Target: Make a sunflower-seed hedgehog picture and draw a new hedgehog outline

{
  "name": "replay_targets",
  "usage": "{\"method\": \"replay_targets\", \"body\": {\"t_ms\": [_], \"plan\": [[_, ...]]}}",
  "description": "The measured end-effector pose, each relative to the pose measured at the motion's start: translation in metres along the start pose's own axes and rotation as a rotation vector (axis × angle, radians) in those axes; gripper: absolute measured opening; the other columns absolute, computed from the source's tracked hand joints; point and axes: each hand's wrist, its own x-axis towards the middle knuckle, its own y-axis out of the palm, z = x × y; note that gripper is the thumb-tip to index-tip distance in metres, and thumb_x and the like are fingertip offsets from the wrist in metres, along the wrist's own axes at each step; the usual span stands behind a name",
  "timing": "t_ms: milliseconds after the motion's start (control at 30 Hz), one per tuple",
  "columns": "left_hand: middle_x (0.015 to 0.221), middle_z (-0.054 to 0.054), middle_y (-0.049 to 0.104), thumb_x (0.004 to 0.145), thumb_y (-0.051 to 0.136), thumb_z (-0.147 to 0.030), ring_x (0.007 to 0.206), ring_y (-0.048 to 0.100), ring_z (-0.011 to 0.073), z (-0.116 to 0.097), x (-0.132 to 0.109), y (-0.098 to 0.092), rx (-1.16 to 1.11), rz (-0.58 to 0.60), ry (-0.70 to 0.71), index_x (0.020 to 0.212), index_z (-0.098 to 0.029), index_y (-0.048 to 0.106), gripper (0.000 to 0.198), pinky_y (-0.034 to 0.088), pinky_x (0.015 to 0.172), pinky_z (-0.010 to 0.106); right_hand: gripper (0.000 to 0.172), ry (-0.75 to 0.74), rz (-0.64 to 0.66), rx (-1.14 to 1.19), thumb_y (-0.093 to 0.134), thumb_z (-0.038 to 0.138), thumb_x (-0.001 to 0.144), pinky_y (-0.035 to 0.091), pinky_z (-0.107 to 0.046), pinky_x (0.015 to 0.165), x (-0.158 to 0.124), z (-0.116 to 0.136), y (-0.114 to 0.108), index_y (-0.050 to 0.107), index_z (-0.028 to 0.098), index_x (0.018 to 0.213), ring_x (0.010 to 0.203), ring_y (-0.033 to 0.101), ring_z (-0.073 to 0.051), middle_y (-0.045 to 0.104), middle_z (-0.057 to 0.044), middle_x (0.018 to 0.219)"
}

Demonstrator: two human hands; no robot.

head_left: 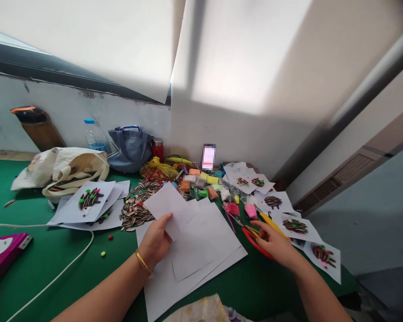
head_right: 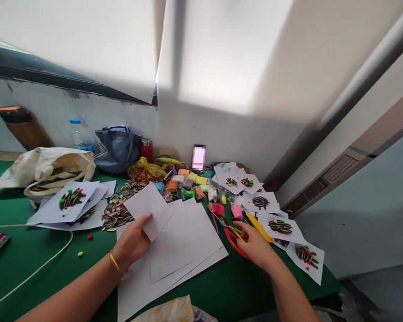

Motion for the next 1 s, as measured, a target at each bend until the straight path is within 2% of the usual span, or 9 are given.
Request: {"method": "replay_targets", "body": {"t_ms": [100, 267, 367, 433, 500, 600, 700, 867, 1000], "plan": [[0.092, 0.008, 0.074, 0.082, 0.061, -0.015, 0.074, 0.071, 0.0179, -0.001, -0.001, 0.000, -0.013, 0.008, -0.008, 0.095, -0.014, 0.067, 0.014, 0.058, 0.064, 0.026, 0.062, 0.050, 0.024, 0.165, 0.067, 0.039, 0.071, 0.042, -0.029, 0.057, 0.000, 0.000, -0.010, 0.059, 0.020, 0.130, 0.063, 0.052, -0.017, 0.052, 0.001, 0.070], [0.095, 0.007, 0.074, 0.082, 0.063, -0.014, 0.075, 0.071, 0.0174, -0.002, 0.001, 0.000, -0.050, -0.010, 0.020, 0.101, -0.015, 0.066, 0.020, 0.058, 0.067, 0.027, 0.068, 0.089, 0.108, 0.552, 0.076, 0.042, 0.067, 0.040, -0.029, 0.053, -0.013, 0.014, -0.011, 0.058, 0.023, 0.129, 0.061, 0.049, -0.016, 0.055, -0.002, 0.078], [0.096, 0.006, 0.074, 0.082, 0.063, -0.013, 0.075, 0.071, 0.0173, -0.003, 0.003, -0.001, -0.072, -0.018, 0.024, 0.103, -0.016, 0.066, 0.021, 0.059, 0.067, 0.028, 0.051, 0.054, 0.119, 0.863, 0.068, 0.045, 0.072, 0.036, -0.029, 0.047, -0.025, 0.033, 0.004, 0.063, 0.024, 0.119, 0.054, 0.042, -0.015, 0.053, -0.004, 0.071], [0.096, 0.006, 0.074, 0.082, 0.063, -0.013, 0.075, 0.071, 0.0177, -0.005, 0.004, -0.001, -0.088, -0.019, 0.028, 0.103, -0.015, 0.066, 0.022, 0.059, 0.068, 0.028, 0.051, 0.023, 0.172, 1.061, 0.064, 0.045, 0.072, 0.034, -0.027, 0.046, -0.033, 0.049, 0.019, 0.062, 0.027, 0.120, 0.054, 0.040, -0.012, 0.058, -0.008, 0.087], [0.095, 0.007, 0.075, 0.081, 0.062, -0.012, 0.075, 0.071, 0.0181, -0.008, 0.004, -0.001, -0.104, -0.025, 0.033, 0.105, -0.015, 0.066, 0.024, 0.060, 0.070, 0.029, 0.049, 0.017, 0.330, 1.215, 0.061, 0.043, 0.075, 0.030, -0.024, 0.044, -0.040, 0.066, 0.037, 0.061, 0.025, 0.120, 0.051, 0.037, -0.009, 0.058, -0.008, 0.091], [0.093, 0.008, 0.075, 0.082, 0.062, -0.011, 0.075, 0.072, 0.0190, -0.014, 0.004, -0.002, -0.125, -0.030, 0.042, 0.107, -0.014, 0.066, 0.026, 0.060, 0.072, 0.030, 0.052, -0.058, 0.574, 1.309, 0.067, 0.038, 0.073, 0.023, -0.021, 0.042, -0.048, 0.087, 0.058, 0.059, 0.022, 0.122, 0.047, 0.032, -0.005, 0.056, -0.003, 0.081], [0.092, 0.009, 0.075, 0.082, 0.061, -0.010, 0.076, 0.072, 0.0198, -0.019, 0.006, -0.003, -0.154, -0.028, 0.051, 0.107, -0.013, 0.066, 0.026, 0.060, 0.074, 0.031, 0.064, -0.097, 0.715, 1.340, 0.075, 0.042, 0.070, 0.024, -0.019, 0.046, -0.054, 0.100, 0.070, 0.055, 0.020, 0.126, 0.056, 0.036, -0.006, 0.053, -0.003, 0.085], [0.097, 0.009, 0.075, 0.083, 0.060, -0.010, 0.080, 0.072, 0.0200, -0.025, 0.007, -0.004, -0.224, -0.033, 0.041, 0.111, -0.013, 0.066, 0.029, 0.060, 0.077, 0.032, 0.072, -0.074, 0.741, 1.389, 0.075, 0.060, 0.069, 0.036, -0.024, 0.064, -0.057, 0.099, 0.083, 0.055, 0.019, 0.125, 0.074, 0.044, -0.012, 0.052, -0.008, 0.098], [0.099, 0.009, 0.075, 0.083, 0.059, -0.009, 0.081, 0.072, 0.0209, -0.028, 0.005, -0.002, -0.249, -0.035, 0.040, 0.113, -0.013, 0.066, 0.031, 0.060, 0.078, 0.034, 0.062, 0.019, 0.813, 1.440, 0.072, 0.060, 0.073, 0.034, -0.025, 0.061, -0.054, 0.095, 0.094, 0.057, 0.021, 0.118, 0.067, 0.040, -0.011, 0.049, -0.005, 0.089]]}}
